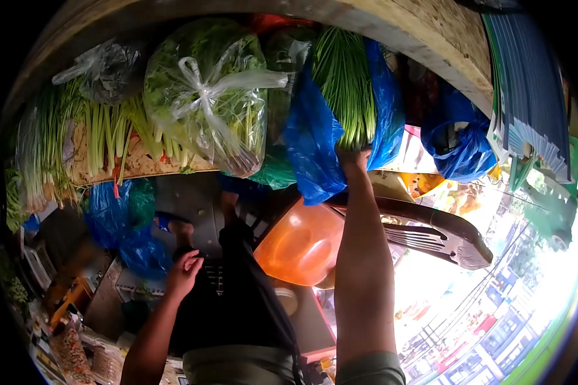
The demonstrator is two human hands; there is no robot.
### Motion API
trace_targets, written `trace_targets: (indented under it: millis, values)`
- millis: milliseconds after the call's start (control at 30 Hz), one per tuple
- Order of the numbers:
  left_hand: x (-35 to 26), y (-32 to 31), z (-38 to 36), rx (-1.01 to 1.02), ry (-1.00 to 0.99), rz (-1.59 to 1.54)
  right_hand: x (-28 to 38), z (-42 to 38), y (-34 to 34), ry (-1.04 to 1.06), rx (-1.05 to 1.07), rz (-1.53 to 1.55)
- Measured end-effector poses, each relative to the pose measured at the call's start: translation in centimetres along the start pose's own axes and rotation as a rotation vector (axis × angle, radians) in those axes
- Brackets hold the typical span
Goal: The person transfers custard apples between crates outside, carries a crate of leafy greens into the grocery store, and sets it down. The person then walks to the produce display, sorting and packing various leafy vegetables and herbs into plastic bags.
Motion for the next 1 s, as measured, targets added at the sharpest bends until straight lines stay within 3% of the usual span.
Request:
trace_targets:
  millis: [67,167,267,367,467,533,567,600,633,700,733,800,933,1000]
  values:
    - [-0.6,-1.3,0.2,0.033,-0.01,-0.04,2.9,-3.1,0.6,-0.01,-0.011,0.092]
    - [-1.2,-3.1,0.1,0.079,0.025,-0.123,5.3,-6.9,2.9,-0.004,-0.218,0.145]
    - [-0.9,-4.0,0.0,0.084,-0.005,-0.078,6.1,-9.3,2.5,-0.135,-0.326,0.184]
    - [-0.9,-3.9,-0.6,0.098,-0.009,-0.063,7.4,-10.5,2.0,-0.33,-0.263,0.245]
    - [-0.5,-3.9,-0.5,0.117,-0.014,-0.03,11.3,-12.5,-1.6,-0.212,-0.117,0.78]
    - [0.8,-3.6,-0.9,0.121,-0.011,-0.009,12.3,-12.3,-4.9,0.0,-0.135,0.533]
    - [0.7,-3.4,-1.5,0.13,0.008,0.008,14.9,-13.7,-3.9,-0.153,-0.039,0.257]
    - [-0.7,-3.2,-1.6,0.129,-0.012,0.038,16.0,-13.7,-4.7,-0.038,-0.161,0.158]
    - [-2.7,-3.2,-1.1,0.121,-0.048,0.063,16.0,-14.1,-4.5,-0.093,-0.159,0.197]
    - [-7.5,-3.2,-0.8,0.088,-0.152,0.148,15.6,-14.6,-3.7,-0.147,-0.166,0.246]
    - [-9.8,-3.7,-0.5,0.064,-0.186,0.138,15.3,-14.7,-3.2,-0.066,-0.165,0.198]
    - [-18.2,-5.6,-0.4,-0.011,-0.557,0.127,15.9,-16.2,-0.2,-0.012,-0.139,0.205]
    - [-33.5,-12.7,0.2,-0.015,-1.063,0.164,14.8,-16.3,3.8,0.146,-0.173,0.226]
    - [-38.4,-16.1,1.4,-0.06,-1.226,0.215,14.9,-16.4,6.3,0.43,-0.406,0.009]
Point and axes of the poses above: each hand's wrist, its own z-axis towards the middle knuckle, its own y-axis out of the back of the hand, x = y × z, the point moved 8 cm from there along z, towards the middle knuckle, and after that the axes turned 10 degrees about -x, right-handed, at the moved point
